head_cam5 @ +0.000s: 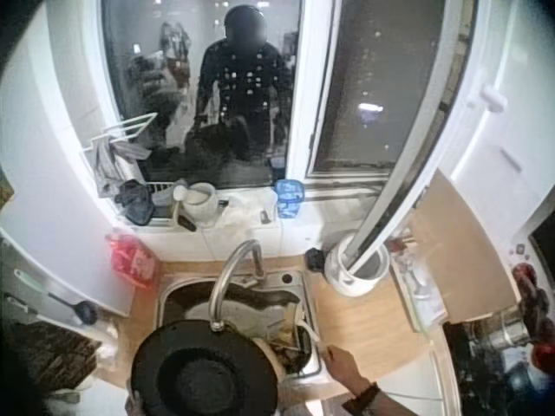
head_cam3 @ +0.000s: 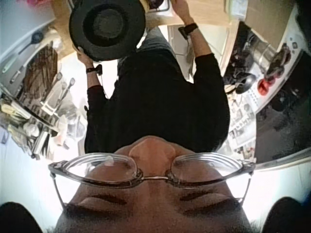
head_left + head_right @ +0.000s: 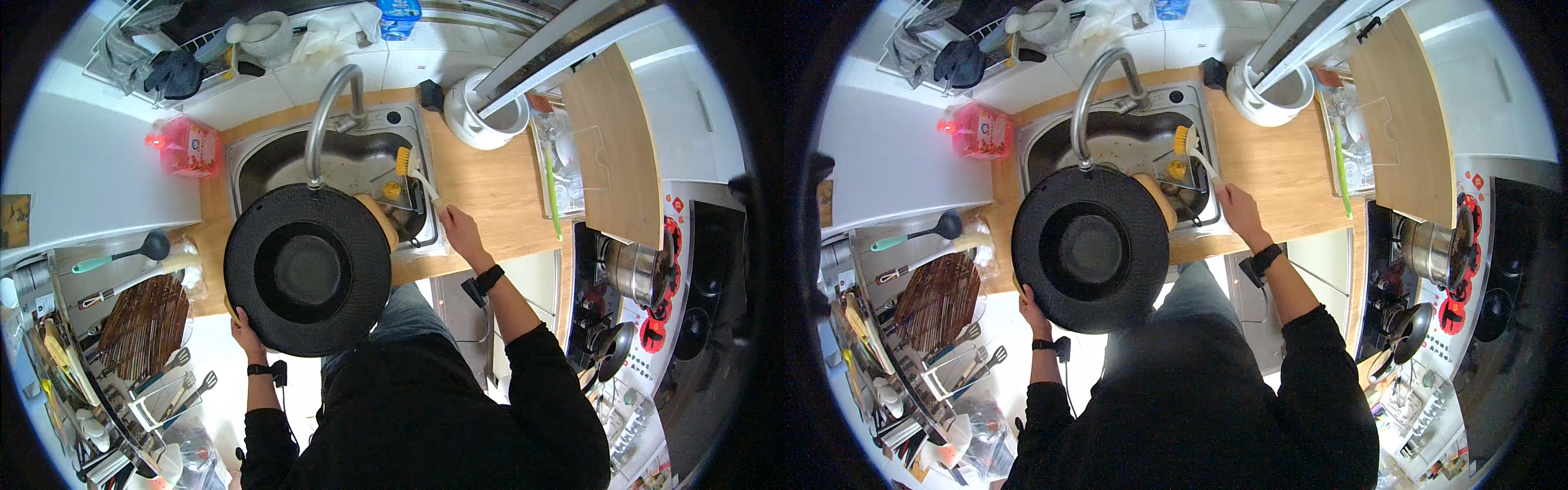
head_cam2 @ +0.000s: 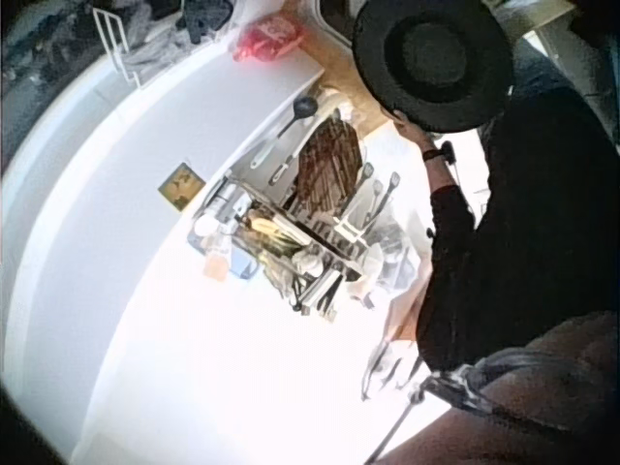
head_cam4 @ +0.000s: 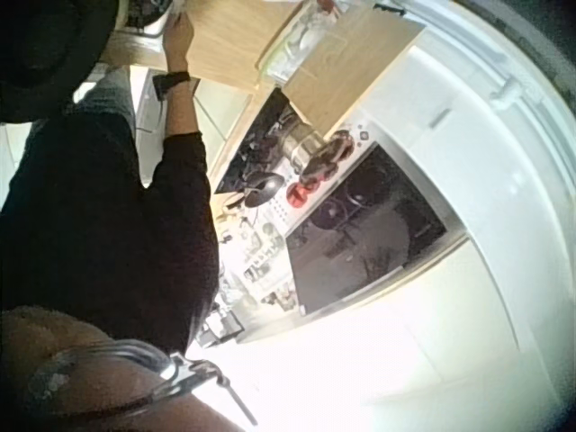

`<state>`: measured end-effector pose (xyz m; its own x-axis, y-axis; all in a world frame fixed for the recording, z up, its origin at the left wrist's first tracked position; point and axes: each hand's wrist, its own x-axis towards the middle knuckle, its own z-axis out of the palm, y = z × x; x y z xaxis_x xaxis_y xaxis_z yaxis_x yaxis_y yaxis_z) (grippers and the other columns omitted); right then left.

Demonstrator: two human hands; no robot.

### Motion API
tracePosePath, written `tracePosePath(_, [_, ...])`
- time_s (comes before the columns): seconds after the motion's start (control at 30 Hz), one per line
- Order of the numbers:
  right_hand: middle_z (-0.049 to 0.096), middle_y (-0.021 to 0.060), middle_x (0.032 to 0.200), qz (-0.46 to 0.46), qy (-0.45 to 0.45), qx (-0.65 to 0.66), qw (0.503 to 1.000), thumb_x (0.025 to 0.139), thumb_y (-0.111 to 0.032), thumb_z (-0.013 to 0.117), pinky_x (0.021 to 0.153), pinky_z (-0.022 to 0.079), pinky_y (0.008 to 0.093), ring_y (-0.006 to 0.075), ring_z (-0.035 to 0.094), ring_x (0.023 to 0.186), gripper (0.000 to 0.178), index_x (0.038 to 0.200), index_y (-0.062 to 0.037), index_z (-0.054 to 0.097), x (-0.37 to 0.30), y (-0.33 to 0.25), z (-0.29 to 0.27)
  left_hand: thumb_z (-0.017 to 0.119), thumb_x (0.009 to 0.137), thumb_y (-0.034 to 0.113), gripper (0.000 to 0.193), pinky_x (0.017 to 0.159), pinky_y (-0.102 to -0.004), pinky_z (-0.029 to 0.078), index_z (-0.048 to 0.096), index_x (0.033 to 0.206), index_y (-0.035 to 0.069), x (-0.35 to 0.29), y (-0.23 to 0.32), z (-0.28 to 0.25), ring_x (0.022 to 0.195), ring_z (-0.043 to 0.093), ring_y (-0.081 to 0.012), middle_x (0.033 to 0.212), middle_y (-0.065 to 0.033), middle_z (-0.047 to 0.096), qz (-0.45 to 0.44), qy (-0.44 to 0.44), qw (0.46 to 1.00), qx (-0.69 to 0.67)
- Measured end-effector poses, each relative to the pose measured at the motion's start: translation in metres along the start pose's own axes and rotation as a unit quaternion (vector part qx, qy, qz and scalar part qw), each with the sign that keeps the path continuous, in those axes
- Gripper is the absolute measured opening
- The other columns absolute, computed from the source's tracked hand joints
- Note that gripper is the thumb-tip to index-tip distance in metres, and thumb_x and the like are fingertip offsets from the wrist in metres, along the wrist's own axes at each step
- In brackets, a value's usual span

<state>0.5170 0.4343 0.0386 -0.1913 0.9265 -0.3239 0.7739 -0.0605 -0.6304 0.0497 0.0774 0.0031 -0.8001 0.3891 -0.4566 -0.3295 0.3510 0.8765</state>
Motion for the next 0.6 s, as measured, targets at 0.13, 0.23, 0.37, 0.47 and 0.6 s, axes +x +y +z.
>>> tracePosePath(0.13, [0.071, 0.0223, 0.092, -0.019, 0.016, 0.014, 1.0, 0.091, -0.03, 0.075, 0.074, 0.053, 0.0499, 0.0446, 0.068, 0.086, 0.035, 0.113, -0.0049, 0.064, 0.005, 0.009, 0.008, 0.069, 0.102, 0.042, 0.046, 0.086, -0.0328, 0.052, 0.065, 0.115, -0.002, -0.005, 0.008, 0.007, 0.095, 0.063, -0.0185, 0.106, -0.0078, 0.069, 0.012, 0.019, 1.0, 0.013])
tracePosePath(0.23, [0.069, 0.0222, 0.089, -0.034, 0.036, 0.062, 0.997, 0.092, -0.027, 0.074, 0.076, 0.054, 0.0505, 0.044, 0.068, 0.085, 0.043, 0.125, -0.006, 0.056, 0.022, 0.012, 0.025, 0.069, 0.101, 0.043, 0.046, 0.085, -0.0331, 0.052, 0.065, 0.113, -0.001, -0.003, 0.008, 0.008, 0.094, 0.063, -0.0185, 0.105, -0.0075, 0.069, 0.005, 0.012, 1.0, -0.006])
tracePosePath(0.37, [0.066, 0.0194, 0.107, -0.021, 0.047, -0.033, 0.998, 0.09, -0.023, 0.073, 0.08, 0.055, 0.0492, 0.043, 0.066, 0.097, 0.044, 0.126, -0.0069, 0.054, 0.041, 0.016, 0.047, 0.067, 0.103, 0.043, 0.043, 0.084, -0.0344, 0.052, 0.065, 0.111, 0.001, 0.001, 0.004, 0.007, 0.095, 0.063, -0.0188, 0.106, -0.0063, 0.068, -0.02, 0.037, 0.999, 0.007])
tracePosePath(0.47, [0.064, 0.0169, 0.116, -0.021, 0.046, -0.166, 0.985, 0.088, -0.025, 0.074, 0.084, 0.054, 0.048, 0.0401, 0.064, 0.108, 0.042, 0.121, -0.0068, 0.055, 0.043, 0.021, 0.058, 0.069, 0.101, 0.044, 0.046, 0.086, -0.0333, 0.051, 0.065, 0.112, -0.001, 0.002, 0.003, 0.009, 0.094, 0.063, -0.0183, 0.105, -0.0064, 0.068, -0.003, 0.023, 1.0, -0.01])
tracePosePath(0.6, [0.066, 0.0167, 0.117, -0.01, 0.006, -0.311, 0.95, 0.083, -0.034, 0.078, 0.089, 0.051, 0.0515, 0.0351, 0.063, 0.113, 0.053, 0.124, -0.007, 0.057, 0.037, 0.026, 0.06, 0.068, 0.102, 0.043, 0.043, 0.075, -0.03, 0.046, 0.066, 0.102, 0.0, -0.001, 0.007, 0.012, 0.081, 0.054, -0.0133, 0.09, -0.0009, 0.063, 0.007, 0.048, 0.998, 0.036])
